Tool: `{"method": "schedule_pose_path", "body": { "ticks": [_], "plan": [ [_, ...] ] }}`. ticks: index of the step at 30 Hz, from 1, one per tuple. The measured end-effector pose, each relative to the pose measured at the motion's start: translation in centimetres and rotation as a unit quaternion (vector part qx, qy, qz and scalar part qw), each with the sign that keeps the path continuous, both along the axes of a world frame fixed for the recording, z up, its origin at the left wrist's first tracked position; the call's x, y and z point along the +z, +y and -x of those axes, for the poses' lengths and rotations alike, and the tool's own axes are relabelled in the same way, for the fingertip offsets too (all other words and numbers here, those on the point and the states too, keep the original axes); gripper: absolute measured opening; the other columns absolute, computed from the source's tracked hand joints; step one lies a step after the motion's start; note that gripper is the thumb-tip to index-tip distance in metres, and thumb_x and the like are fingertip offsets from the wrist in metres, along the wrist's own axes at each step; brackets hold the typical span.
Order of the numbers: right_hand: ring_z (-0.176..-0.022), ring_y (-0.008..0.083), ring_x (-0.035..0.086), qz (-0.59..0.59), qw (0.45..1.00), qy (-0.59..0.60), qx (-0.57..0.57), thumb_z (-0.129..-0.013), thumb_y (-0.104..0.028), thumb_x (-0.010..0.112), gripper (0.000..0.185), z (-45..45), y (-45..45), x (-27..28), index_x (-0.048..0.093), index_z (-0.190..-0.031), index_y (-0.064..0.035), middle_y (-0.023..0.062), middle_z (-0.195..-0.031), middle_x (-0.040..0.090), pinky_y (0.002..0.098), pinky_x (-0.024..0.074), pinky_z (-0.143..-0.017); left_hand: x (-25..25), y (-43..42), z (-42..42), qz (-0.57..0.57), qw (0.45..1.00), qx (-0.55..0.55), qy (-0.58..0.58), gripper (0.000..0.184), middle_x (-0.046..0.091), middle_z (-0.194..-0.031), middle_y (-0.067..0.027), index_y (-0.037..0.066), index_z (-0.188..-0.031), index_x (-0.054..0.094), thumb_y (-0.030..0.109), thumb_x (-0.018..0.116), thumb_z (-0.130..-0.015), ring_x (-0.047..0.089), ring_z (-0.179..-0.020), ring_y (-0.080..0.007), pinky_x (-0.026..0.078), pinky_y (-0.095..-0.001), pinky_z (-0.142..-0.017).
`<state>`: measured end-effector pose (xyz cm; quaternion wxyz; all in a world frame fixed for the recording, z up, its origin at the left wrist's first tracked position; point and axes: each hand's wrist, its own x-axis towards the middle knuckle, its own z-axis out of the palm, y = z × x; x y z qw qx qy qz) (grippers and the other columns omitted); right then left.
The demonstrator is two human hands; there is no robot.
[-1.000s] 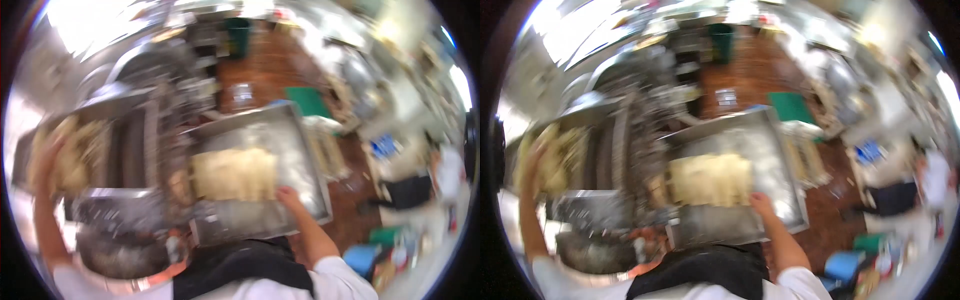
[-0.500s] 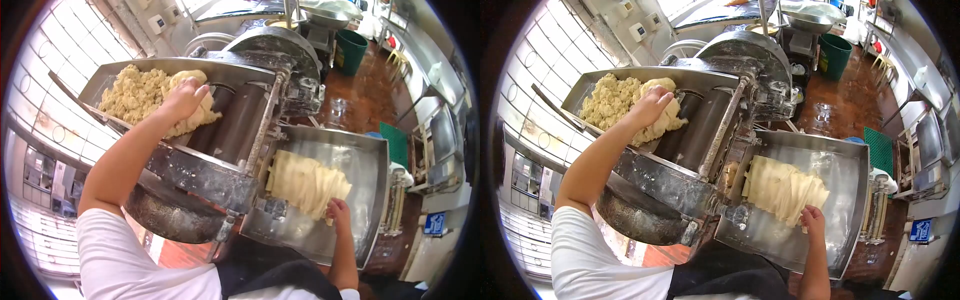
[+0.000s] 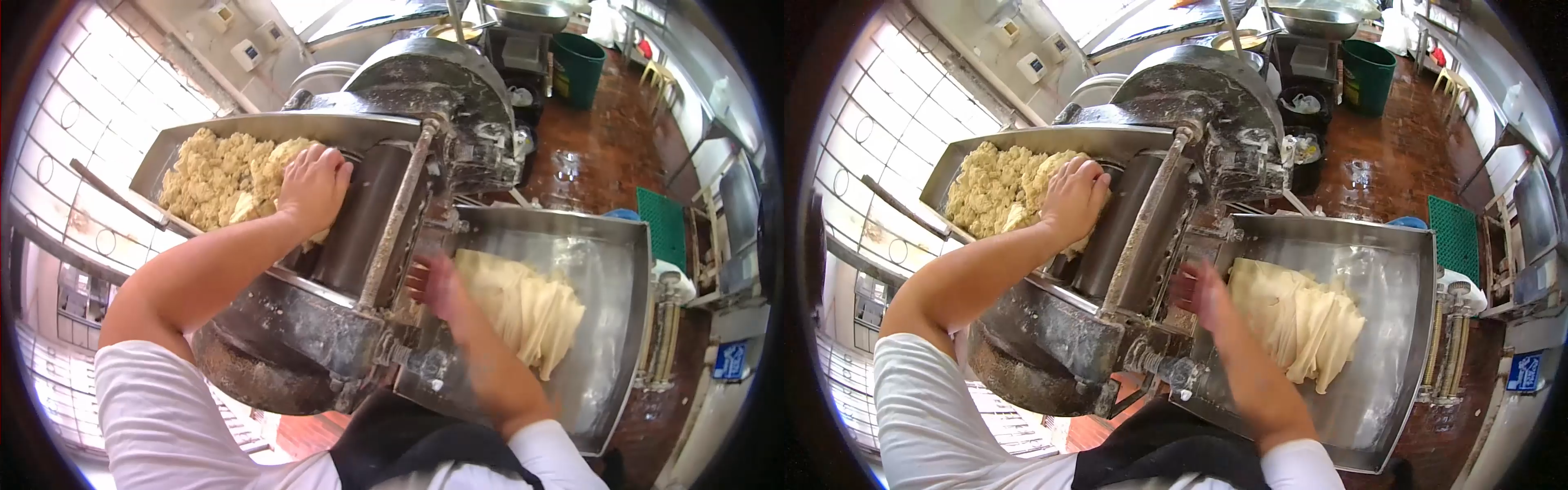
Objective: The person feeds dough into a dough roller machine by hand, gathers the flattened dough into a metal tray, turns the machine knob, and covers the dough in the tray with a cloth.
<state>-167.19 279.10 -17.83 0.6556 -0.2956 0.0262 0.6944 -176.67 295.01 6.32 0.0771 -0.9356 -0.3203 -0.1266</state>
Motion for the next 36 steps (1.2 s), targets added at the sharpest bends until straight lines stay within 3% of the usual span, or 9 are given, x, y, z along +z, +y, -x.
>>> {"method": "schedule_pose_path", "body": {
  "ticks": [1, 4, 8, 15, 19, 24, 28, 33, 36],
  "plan": [
    [-0.102, 0.0283, 0.058, 0.053, 0.998, 0.038, -0.018, -0.088, -0.054, 0.042, 0.061, 1.1, 2.1, 2.1, 0.05, -0.124, -0.0047, 0.0133, -0.113, 0.059, 0.0438, 0.0423, -0.093, 0.0, -0.1, -0.3, 0.002, 1.0, -0.01, 0.012, 0.026, 0.053, -0.109, -0.015, 0.004, -0.102, 0.055, 0.026, 0.047, -0.091, 0.046, -0.111, -0.0338, 0.035, -0.043, -0.094],
    [-0.099, 0.0294, 0.06, -0.163, 0.957, 0.238, -0.037, -0.089, -0.049, 0.045, 0.055, 3.2, 8.9, 1.0, 0.055, -0.118, -0.0037, 0.0149, -0.109, 0.061, 0.0448, 0.0454, -0.091, -1.6, 1.4, -0.1, -0.053, 0.997, -0.049, -0.035, 0.038, 0.046, -0.128, -0.0147, 0.006, -0.119, 0.05, 0.032, 0.045, -0.092, 0.037, -0.124, -0.0328, 0.028, -0.0441, -0.103],
    [-0.099, 0.0293, 0.06, -0.205, 0.942, 0.265, -0.033, -0.088, -0.049, 0.045, 0.055, 3.6, 12.2, 1.7, 0.055, -0.118, -0.0038, 0.0149, -0.109, 0.062, 0.0448, 0.0457, -0.091, -1.9, 2.0, -0.7, -0.063, 0.998, -0.001, -0.012, 0.051, 0.035, -0.14, -0.0165, 0.004, -0.133, 0.038, 0.035, 0.043, -0.092, 0.026, -0.133, -0.0335, 0.018, -0.045, -0.11],
    [-0.099, 0.0293, 0.06, -0.207, 0.943, 0.258, -0.029, -0.088, -0.049, 0.045, 0.055, 3.2, 12.1, 2.1, 0.055, -0.118, -0.0039, 0.0148, -0.109, 0.062, 0.0449, 0.0461, -0.09, -1.2, 4.1, -1.5, 0.038, 0.989, -0.005, -0.139, 0.048, 0.048, -0.126, -0.0185, 0.002, -0.123, 0.048, 0.037, 0.048, -0.09, 0.039, -0.123, -0.0334, 0.027, -0.0442, -0.105],
    [-0.098, 0.0293, 0.06, -0.197, 0.947, 0.254, -0.021, -0.088, -0.05, 0.046, 0.055, 3.8, 10.9, 1.2, 0.055, -0.117, -0.004, 0.0147, -0.109, 0.062, 0.0449, 0.0464, -0.09, 6.7, 8.3, 3.0, -0.084, 0.993, 0.051, -0.067, 0.046, 0.059, -0.1, -0.0162, 0.002, -0.113, 0.055, 0.04, 0.054, -0.087, 0.055, -0.093, -0.0256, 0.042, -0.042, -0.084],
    [-0.098, 0.0292, 0.06, -0.199, 0.941, 0.272, -0.017, -0.088, -0.05, 0.046, 0.055, 4.1, 10.6, 0.5, 0.056, -0.117, -0.0041, 0.0146, -0.109, 0.062, 0.045, 0.0467, -0.089, 5.5, 11.3, 9.0, 0.348, 0.848, 0.36, -0.174, 0.065, 0.058, -0.101, -0.0127, 0.0, -0.122, 0.05, 0.053, 0.053, -0.085, 0.053, -0.095, -0.0202, 0.042, -0.0353, -0.082],
    [-0.098, 0.0292, 0.06, -0.199, 0.941, 0.274, -0.013, -0.087, -0.05, 0.046, 0.055, 4.2, 10.7, 0.3, 0.056, -0.117, -0.0041, 0.0145, -0.108, 0.062, 0.045, 0.0469, -0.089, 2.8, 10.6, 6.0, 0.328, 0.916, 0.128, -0.193, 0.067, 0.059, -0.107, -0.0114, 0.0, -0.123, 0.052, 0.056, 0.05, -0.087, 0.052, -0.098, -0.0154, 0.043, -0.0282, -0.08],
    [-0.098, 0.0292, 0.06, -0.2, 0.939, 0.279, -0.009, -0.087, -0.05, 0.047, 0.055, 4.2, 11.1, 0.3, 0.056, -0.117, -0.0042, 0.0145, -0.108, 0.062, 0.0451, 0.0472, -0.088, 2.0, 7.9, 3.1, 0.245, 0.967, -0.03, -0.062, 0.026, 0.042, -0.057, 0.0029, 0.004, -0.064, 0.051, 0.023, 0.063, -0.077, 0.04, -0.056, -0.0078, 0.035, -0.0258, -0.052],
    [-0.098, 0.0291, 0.06, -0.195, 0.938, 0.286, -0.004, -0.087, -0.05, 0.047, 0.055, 4.3, 11.2, 0.4, 0.056, -0.117, -0.0042, 0.0144, -0.108, 0.062, 0.0451, 0.0474, -0.088, 1.7, 7.5, 2.0, 0.278, 0.96, 0.008, -0.035, 0.026, 0.041, -0.052, 0.0028, 0.005, -0.058, 0.049, 0.023, 0.062, -0.074, 0.039, -0.052, -0.0077, 0.033, -0.027, -0.048]
  ]
}}
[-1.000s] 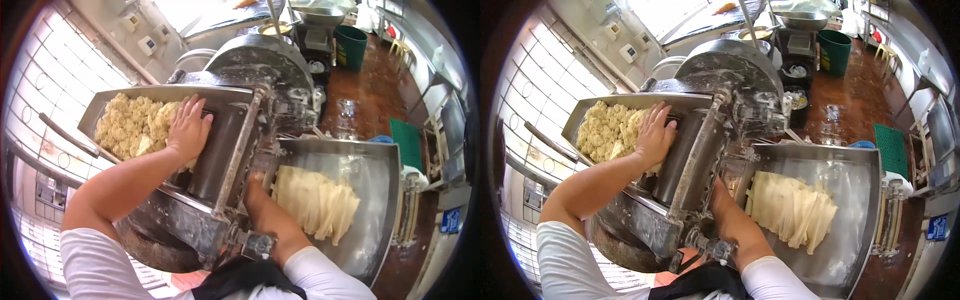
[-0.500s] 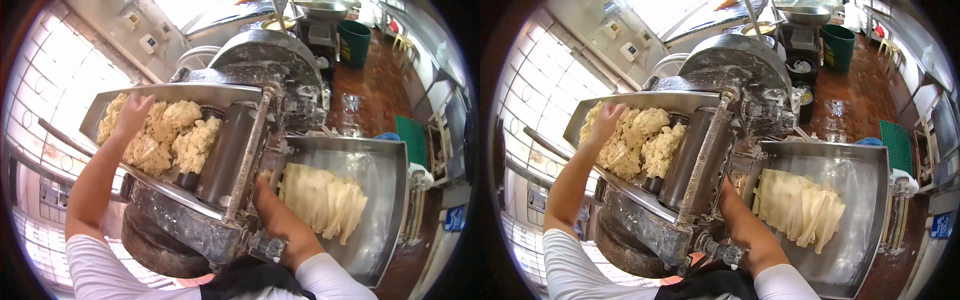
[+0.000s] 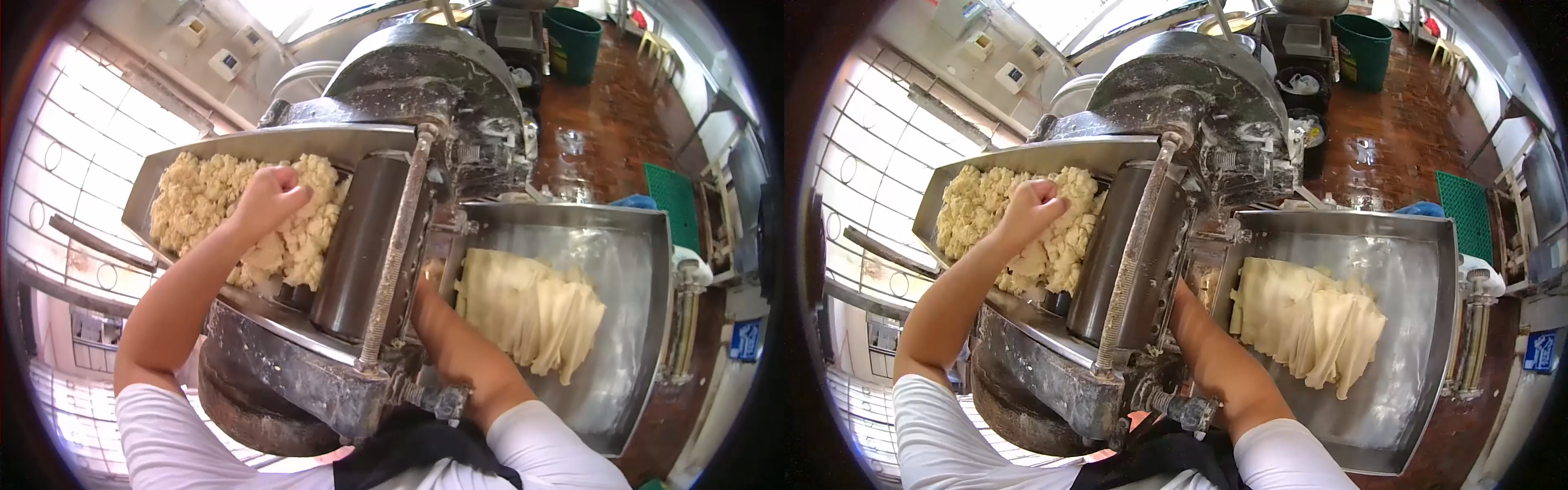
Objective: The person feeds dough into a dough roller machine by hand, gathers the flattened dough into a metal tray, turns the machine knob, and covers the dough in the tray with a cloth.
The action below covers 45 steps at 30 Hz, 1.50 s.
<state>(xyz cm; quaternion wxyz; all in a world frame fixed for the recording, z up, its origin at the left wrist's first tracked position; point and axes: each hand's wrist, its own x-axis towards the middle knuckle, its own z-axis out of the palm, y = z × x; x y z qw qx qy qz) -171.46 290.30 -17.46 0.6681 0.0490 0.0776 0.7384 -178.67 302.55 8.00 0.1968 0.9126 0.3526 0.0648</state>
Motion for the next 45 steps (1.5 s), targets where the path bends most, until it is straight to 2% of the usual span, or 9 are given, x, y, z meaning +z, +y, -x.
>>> {"method": "schedule_pose_path", "body": {
  "ticks": [5, 17, 23, 26, 28, 30, 32, 38, 45],
  "plan": [
    [-0.098, 0.0291, 0.061, 0.0, 1.0, 0.004, -0.007, -0.087, -0.05, 0.047, 0.055, -0.5, 0.1, -0.1, 0.056, -0.116, -0.0043, 0.0143, -0.108, 0.062, 0.0451, 0.0477, -0.088, -0.4, -3.0, -1.7, -0.1, 0.994, 0.008, 0.046, 0.023, 0.051, -0.055, -0.0159, 0.001, -0.061, 0.057, 0.023, 0.058, -0.069, 0.052, -0.051, -0.0275, 0.044, -0.0381, -0.055],
    [-0.097, 0.029, 0.061, -0.003, 1.0, 0.019, -0.005, -0.086, -0.05, 0.048, 0.055, -0.6, 0.8, -0.5, 0.057, -0.116, -0.0045, 0.0141, -0.108, 0.062, 0.0453, 0.0484, -0.086, -1.7, -3.1, -2.9, -0.089, 0.989, 0.033, 0.115, 0.023, 0.055, -0.058, -0.0169, 0.001, -0.064, 0.059, 0.023, 0.056, -0.071, 0.056, -0.057, -0.0316, 0.045, -0.0399, -0.059],
    [-0.097, 0.029, 0.061, -0.007, 1.0, 0.019, -0.005, -0.086, -0.05, 0.049, 0.055, -0.5, 1.3, -0.3, 0.057, -0.115, -0.0046, 0.014, -0.108, 0.062, 0.0453, 0.0488, -0.086, -2.4, -3.2, -2.0, 0.084, 0.988, 0.1, -0.082, 0.026, 0.058, -0.058, -0.0072, -0.001, -0.072, 0.062, 0.022, 0.054, -0.081, 0.053, -0.054, -0.0182, 0.041, -0.0332, -0.054],
    [-0.097, 0.0289, 0.061, -0.001, 1.0, 0.021, -0.002, -0.086, -0.05, 0.049, 0.054, -0.2, 0.7, -0.5, 0.057, -0.115, -0.0046, 0.014, -0.107, 0.062, 0.0454, 0.049, -0.086, 3.4, -4.8, -0.6, -0.092, 0.984, 0.096, -0.121, 0.032, 0.053, -0.057, -0.0033, 0.0, -0.076, 0.063, 0.028, 0.052, -0.089, 0.047, -0.053, -0.0114, 0.037, -0.029, -0.051],
    [-0.097, 0.0289, 0.061, 0.007, 0.999, 0.032, 0.004, -0.086, -0.05, 0.049, 0.054, -0.1, 0.2, -1.1, 0.057, -0.115, -0.0047, 0.0139, -0.107, 0.063, 0.0454, 0.0491, -0.085, 4.2, 0.8, 7.3, -0.169, 0.979, -0.036, 0.109, 0.037, 0.05, -0.058, -0.0031, 0.001, -0.077, 0.062, 0.033, 0.049, -0.091, 0.045, -0.054, -0.0112, 0.037, -0.0289, -0.051],
    [-0.097, 0.0289, 0.061, 0.017, 0.999, 0.036, -0.003, -0.086, -0.05, 0.049, 0.054, -0.4, -0.1, -2.1, 0.057, -0.115, -0.0047, 0.0139, -0.107, 0.063, 0.0454, 0.0492, -0.085, 5.2, -1.9, 7.3, 0.033, 0.924, 0.2, 0.325, 0.044, 0.048, -0.061, -0.0034, 0.002, -0.077, 0.062, 0.042, 0.048, -0.091, 0.043, -0.056, -0.0112, 0.036, -0.0293, -0.052],
    [-0.097, 0.0289, 0.061, 0.024, 0.999, 0.037, -0.005, -0.086, -0.05, 0.049, 0.054, -0.5, -0.4, -2.8, 0.057, -0.115, -0.0047, 0.0139, -0.107, 0.063, 0.0454, 0.0494, -0.085, 3.3, -4.5, 6.6, 0.154, 0.932, 0.317, 0.089, 0.046, 0.048, -0.061, -0.0047, 0.003, -0.075, 0.061, 0.044, 0.048, -0.091, 0.044, -0.057, -0.0121, 0.036, -0.0314, -0.051],
    [-0.085, 0.0273, 0.065, 0.011, 0.999, 0.001, -0.03, -0.089, -0.036, 0.049, 0.039, -1.6, -0.6, 0.2, 0.06, -0.109, -0.0038, 0.0141, -0.099, 0.065, 0.0418, 0.0543, -0.076, 0.2, -6.6, 2.3, 0.073, 0.971, 0.225, 0.038, 0.045, 0.044, -0.053, 0.003, 0.003, -0.071, 0.059, 0.043, 0.051, -0.091, 0.044, -0.052, -0.0069, 0.036, -0.0273, -0.048],
    [-0.088, 0.0272, 0.064, -0.024, 0.999, 0.025, -0.012, -0.09, -0.036, 0.047, 0.04, -0.9, 0.3, 2.9, 0.06, -0.11, -0.0043, 0.0145, -0.101, 0.065, 0.042, 0.0533, -0.079, -0.5, -9.1, -0.9, -0.057, 0.975, 0.115, 0.182, 0.048, 0.063, -0.074, -0.0205, 0.003, -0.08, 0.065, 0.045, 0.043, -0.091, 0.06, -0.076, -0.0399, 0.045, -0.0459, -0.071]
  ]
}}
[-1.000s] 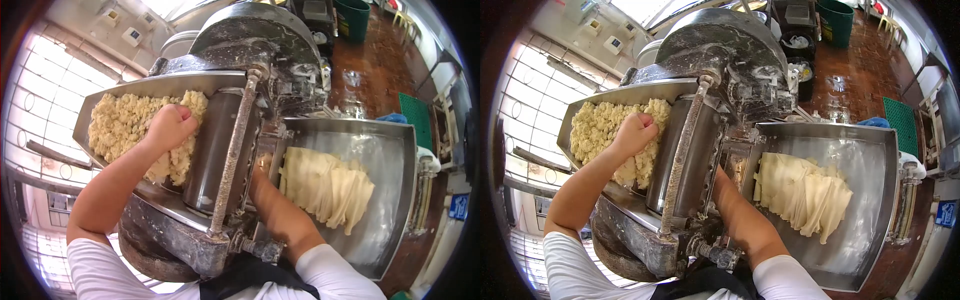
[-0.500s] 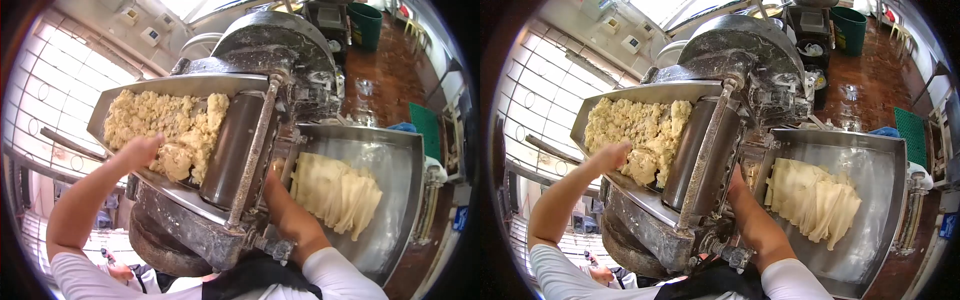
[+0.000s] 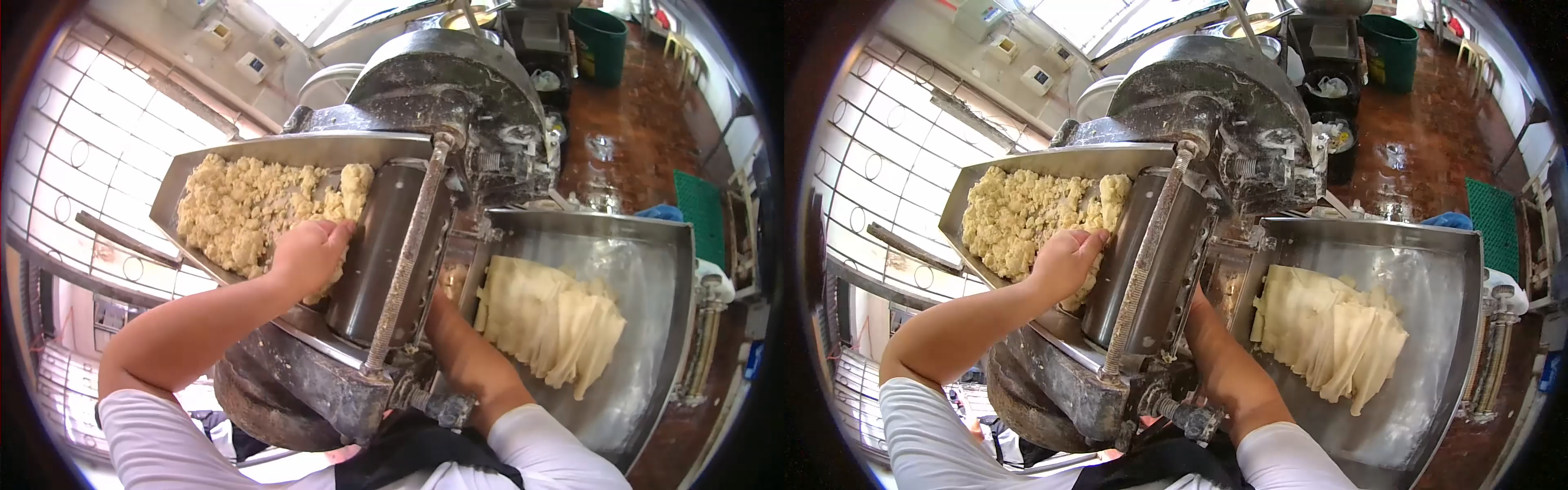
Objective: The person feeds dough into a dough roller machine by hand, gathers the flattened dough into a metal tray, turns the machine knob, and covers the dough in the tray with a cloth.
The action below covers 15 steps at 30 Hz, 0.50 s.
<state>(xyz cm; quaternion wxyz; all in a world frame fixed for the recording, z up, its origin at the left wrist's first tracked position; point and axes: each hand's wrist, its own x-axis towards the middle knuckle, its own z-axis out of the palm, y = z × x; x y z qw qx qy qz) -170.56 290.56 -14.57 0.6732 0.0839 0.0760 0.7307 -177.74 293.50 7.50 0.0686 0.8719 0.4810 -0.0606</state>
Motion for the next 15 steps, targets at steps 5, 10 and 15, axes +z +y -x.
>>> {"method": "schedule_pose_path", "body": {
  "ticks": [5, 10, 15],
  "plan": [
    [-0.09, 0.0278, 0.064, 0.0, 1.0, 0.004, -0.004, -0.089, -0.039, 0.046, 0.042, 0.5, -0.1, -1.3, 0.059, -0.111, -0.0045, 0.0146, -0.102, 0.064, 0.0433, 0.0523, -0.081, -1.0, 0.8, 0.1, 0.102, 0.977, 0.088, -0.163, 0.051, 0.042, -0.046, -0.0038, 0.005, -0.055, 0.049, 0.043, 0.051, -0.09, 0.041, -0.045, -0.0163, 0.033, -0.0336, -0.047],
    [-0.092, 0.0284, 0.064, 0.003, 0.999, 0.003, -0.043, -0.089, -0.041, 0.046, 0.045, 1.3, -1.1, -4.2, 0.059, -0.112, -0.0047, 0.0148, -0.103, 0.064, 0.0445, 0.0513, -0.084, 1.5, 0.8, -0.1, 0.319, 0.843, 0.232, -0.365, 0.05, 0.028, -0.044, 0.0033, 0.015, -0.05, 0.036, 0.043, 0.053, -0.088, 0.024, -0.04, -0.0095, 0.021, -0.0281, -0.04],
    [-0.095, 0.0309, 0.062, 0.011, 0.998, -0.021, -0.058, -0.088, -0.044, 0.045, 0.049, 0.2, -4.4, -4.3, 0.058, -0.114, -0.0051, 0.0149, -0.106, 0.063, 0.0471, 0.0481, -0.089, 3.2, 7.0, 3.6, 0.161, 0.914, 0.191, -0.321, 0.048, 0.033, -0.046, 0.0032, 0.014, -0.053, 0.04, 0.046, 0.053, -0.086, 0.028, -0.038, -0.0105, 0.019, -0.0278, -0.037]
  ]
}}
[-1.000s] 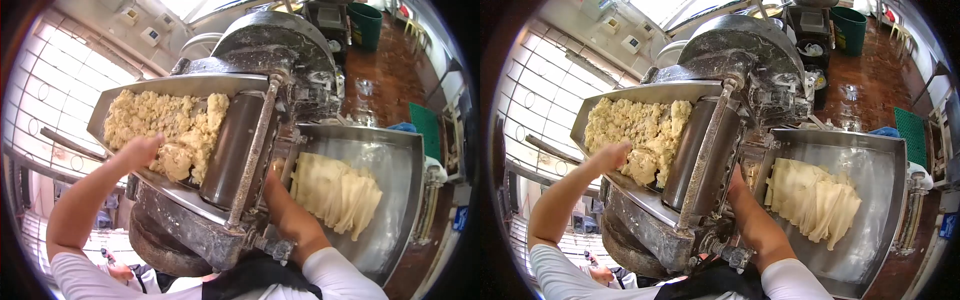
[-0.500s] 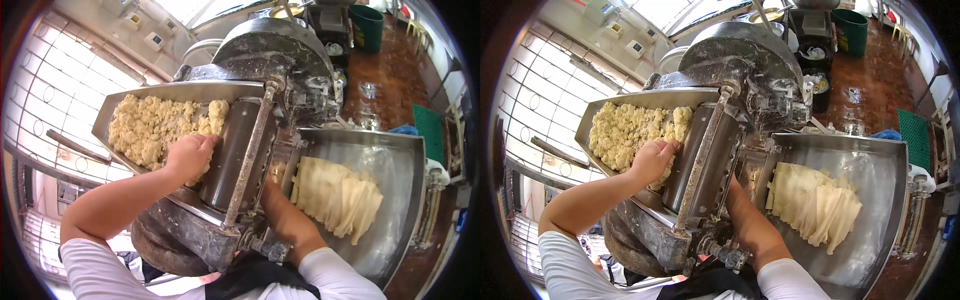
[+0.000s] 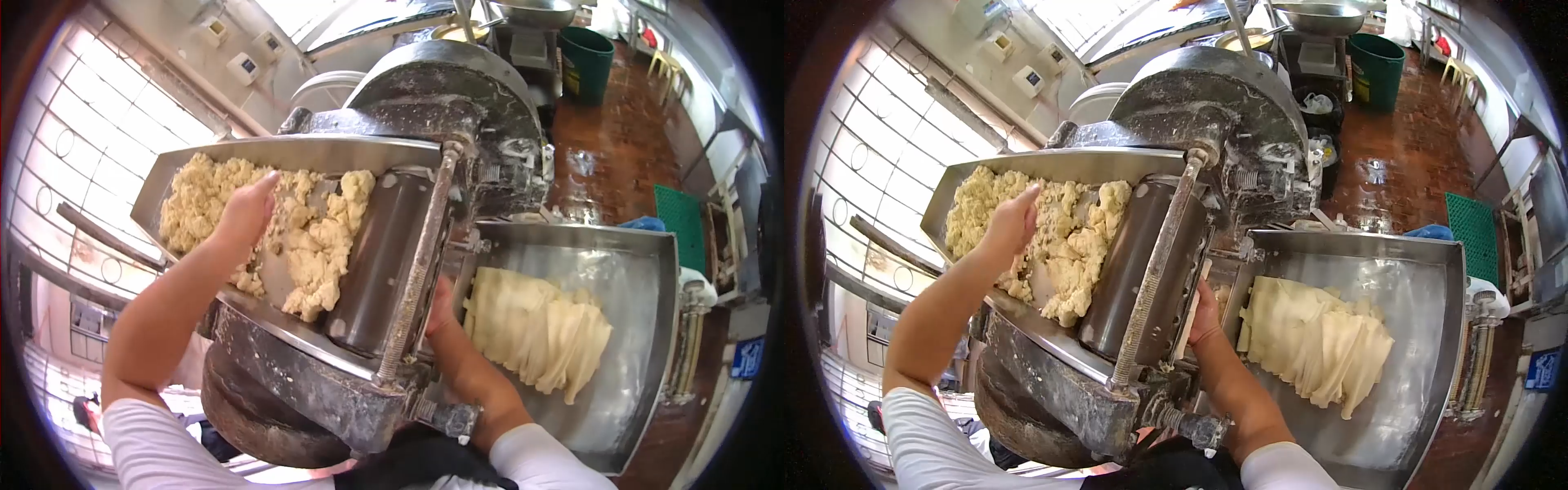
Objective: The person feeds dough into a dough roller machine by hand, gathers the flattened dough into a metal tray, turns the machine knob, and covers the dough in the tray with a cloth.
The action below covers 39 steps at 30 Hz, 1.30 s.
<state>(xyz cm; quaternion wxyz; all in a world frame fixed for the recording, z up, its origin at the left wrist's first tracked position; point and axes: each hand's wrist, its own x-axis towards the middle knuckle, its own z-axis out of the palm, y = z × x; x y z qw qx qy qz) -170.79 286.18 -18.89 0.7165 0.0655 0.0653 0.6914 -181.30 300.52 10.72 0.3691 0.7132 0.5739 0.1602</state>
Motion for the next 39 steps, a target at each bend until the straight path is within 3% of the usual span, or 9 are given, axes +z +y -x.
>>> {"method": "schedule_pose_path", "body": {
  "ticks": [4, 12, 19, 22, 25, 28, 34, 38, 39],
  "plan": [
    [-0.094, 0.0308, 0.063, 0.004, 1.0, 0.023, -0.016, -0.088, -0.04, 0.044, 0.046, 0.6, 0.3, -0.1, 0.058, -0.113, -0.0033, 0.0157, -0.105, 0.063, 0.0459, 0.0499, -0.086, -1.6, -1.7, -0.5, 0.164, 0.984, 0.065, 0.002, 0.045, 0.034, -0.047, 0.0028, 0.014, -0.058, 0.045, 0.047, 0.051, -0.088, 0.03, -0.039, -0.0104, 0.021, -0.0272, -0.038],
    [-0.083, 0.0297, 0.066, 0.033, 0.998, 0.048, -0.038, -0.087, -0.036, 0.045, 0.041, 1.5, 3.5, -0.6, 0.061, -0.107, -0.0031, 0.0161, -0.096, 0.065, 0.0433, 0.0552, -0.074, -3.9, -4.4, -2.7, 0.01, 0.992, -0.108, 0.061, 0.045, 0.035, -0.052, 0.0036, 0.011, -0.056, 0.044, 0.043, 0.051, -0.087, 0.031, -0.049, -0.0098, 0.025, -0.0309, -0.047],
    [-0.086, 0.0283, 0.065, 0.039, 0.998, 0.026, -0.051, -0.085, -0.037, 0.047, 0.043, 1.8, 1.7, 2.0, 0.061, -0.109, -0.0041, 0.0154, -0.099, 0.065, 0.0421, 0.0555, -0.076, -2.4, -3.8, -2.8, 0.155, 0.977, -0.136, 0.052, 0.044, 0.036, -0.048, 0.0014, 0.012, -0.055, 0.044, 0.041, 0.052, -0.086, 0.034, -0.044, -0.012, 0.026, -0.0289, -0.042],
    [-0.087, 0.0279, 0.065, 0.005, 0.998, 0.021, -0.064, -0.084, -0.037, 0.048, 0.044, 1.0, 1.1, 2.6, 0.061, -0.11, -0.0037, 0.0152, -0.1, 0.065, 0.0418, 0.0555, -0.076, -0.5, -2.3, -1.7, 0.121, 0.987, -0.1, -0.028, 0.04, 0.039, -0.049, 0.0006, 0.01, -0.06, 0.049, 0.041, 0.053, -0.085, 0.041, -0.044, -0.012, 0.032, -0.027, -0.041],
    [-0.089, 0.0275, 0.065, 0.019, 0.998, 0.007, -0.061, -0.08, -0.036, 0.052, 0.047, 0.5, 0.5, 1.0, 0.06, -0.112, -0.0028, 0.0152, -0.103, 0.065, 0.0414, 0.055, -0.079, 2.8, 7.7, 3.8, -0.21, 0.971, -0.042, -0.108, 0.03, 0.053, -0.072, -0.0009, 0.009, -0.106, 0.061, 0.03, 0.046, -0.09, 0.05, -0.058, -0.0093, 0.041, -0.0245, -0.047],
    [-0.089, 0.0278, 0.065, 0.051, 0.997, 0.016, -0.055, -0.08, -0.037, 0.052, 0.048, 0.4, 0.6, -0.3, 0.06, -0.112, -0.0027, 0.0152, -0.103, 0.065, 0.0416, 0.0545, -0.079, 6.9, 10.2, 6.9, -0.213, 0.973, 0.089, 0.017, 0.03, 0.048, -0.063, 0.0016, 0.009, -0.08, 0.053, 0.038, 0.049, -0.088, 0.048, -0.054, -0.0089, 0.039, -0.0244, -0.047],
    [-0.093, 0.0283, 0.064, 0.041, 0.997, 0.018, -0.061, -0.08, -0.04, 0.054, 0.049, 1.2, 1.4, -0.4, 0.06, -0.113, -0.0048, 0.0147, -0.107, 0.064, 0.0424, 0.0536, -0.081, 4.9, 1.1, 3.7, 0.041, 0.978, -0.118, 0.165, 0.039, 0.043, -0.05, -0.0005, 0.008, -0.069, 0.052, 0.042, 0.048, -0.088, 0.042, -0.042, -0.0095, 0.034, -0.0237, -0.039],
    [-0.092, 0.0296, 0.064, 0.048, 0.997, 0.017, -0.057, -0.08, -0.04, 0.054, 0.048, 0.7, 1.1, 0.8, 0.061, -0.112, -0.0049, 0.015, -0.105, 0.064, 0.0431, 0.0534, -0.082, 4.1, -2.6, 3.3, 0.263, 0.873, -0.352, 0.211, 0.032, 0.043, -0.05, -0.0015, 0.005, -0.056, 0.049, 0.026, 0.049, -0.08, 0.041, -0.042, -0.0104, 0.032, -0.0245, -0.039],
    [-0.092, 0.03, 0.064, 0.067, 0.996, 0.023, -0.048, -0.08, -0.04, 0.054, 0.048, 0.9, 1.0, 0.2, 0.061, -0.111, -0.0048, 0.0151, -0.104, 0.065, 0.0433, 0.0534, -0.082, 1.0, -2.3, 4.4, 0.099, 0.865, -0.475, 0.13, 0.03, 0.042, -0.05, -0.0019, 0.006, -0.055, 0.048, 0.022, 0.048, -0.079, 0.04, -0.041, -0.011, 0.03, -0.0248, -0.039]
  ]
}}
